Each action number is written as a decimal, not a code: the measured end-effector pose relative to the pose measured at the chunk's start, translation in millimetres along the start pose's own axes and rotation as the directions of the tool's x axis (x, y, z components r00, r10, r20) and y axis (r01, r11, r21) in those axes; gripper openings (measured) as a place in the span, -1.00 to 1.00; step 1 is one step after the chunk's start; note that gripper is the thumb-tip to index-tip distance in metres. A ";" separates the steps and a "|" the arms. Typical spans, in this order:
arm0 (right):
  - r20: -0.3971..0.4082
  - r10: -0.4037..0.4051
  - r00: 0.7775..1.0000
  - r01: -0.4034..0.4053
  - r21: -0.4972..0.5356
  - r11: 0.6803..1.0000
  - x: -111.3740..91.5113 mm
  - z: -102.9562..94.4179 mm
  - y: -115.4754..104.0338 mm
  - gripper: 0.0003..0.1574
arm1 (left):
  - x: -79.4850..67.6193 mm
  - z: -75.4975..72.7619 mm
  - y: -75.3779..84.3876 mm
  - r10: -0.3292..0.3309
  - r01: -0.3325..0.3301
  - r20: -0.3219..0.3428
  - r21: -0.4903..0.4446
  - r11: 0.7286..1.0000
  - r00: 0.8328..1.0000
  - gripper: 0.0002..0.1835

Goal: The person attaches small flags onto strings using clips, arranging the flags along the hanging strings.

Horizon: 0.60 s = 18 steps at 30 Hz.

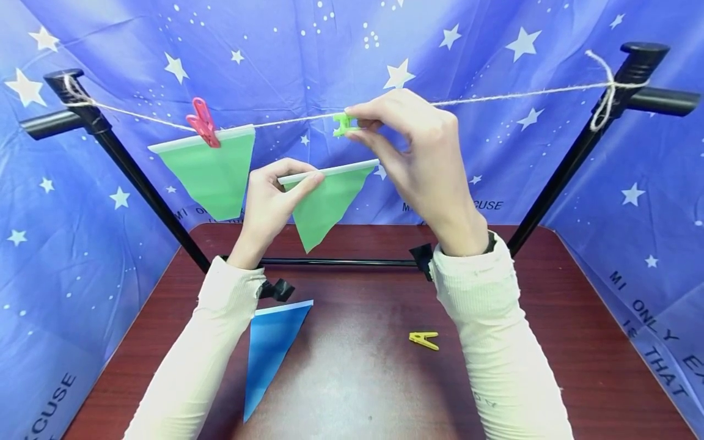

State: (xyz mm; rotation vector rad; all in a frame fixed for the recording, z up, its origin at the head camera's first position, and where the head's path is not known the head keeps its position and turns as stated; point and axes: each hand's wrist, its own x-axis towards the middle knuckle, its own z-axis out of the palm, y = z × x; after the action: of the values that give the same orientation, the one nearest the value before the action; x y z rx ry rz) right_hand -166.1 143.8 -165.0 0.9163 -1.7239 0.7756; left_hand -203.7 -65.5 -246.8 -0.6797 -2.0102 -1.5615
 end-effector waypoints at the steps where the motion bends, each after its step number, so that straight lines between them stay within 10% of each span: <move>1: -0.004 -0.001 1.000 0.001 0.000 1.000 0.4 -0.1 -0.8 -0.81 | 0.0 -0.1 4.8 -0.002 0.002 0.000 -0.001 1.000 1.000 -0.89; 18: -0.010 -0.025 1.000 0.025 -0.015 1.000 5.2 -3.1 -3.6 -0.79 | 7.2 3.5 25.8 -0.026 0.026 0.006 -0.021 0.999 1.000 -0.87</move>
State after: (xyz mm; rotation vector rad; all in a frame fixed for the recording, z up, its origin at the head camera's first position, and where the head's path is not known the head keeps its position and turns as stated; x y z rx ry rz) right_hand -162.7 143.4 -158.9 0.9201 -1.7045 0.7488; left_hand -192.5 -56.0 -224.1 -0.6690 -2.0165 -1.6001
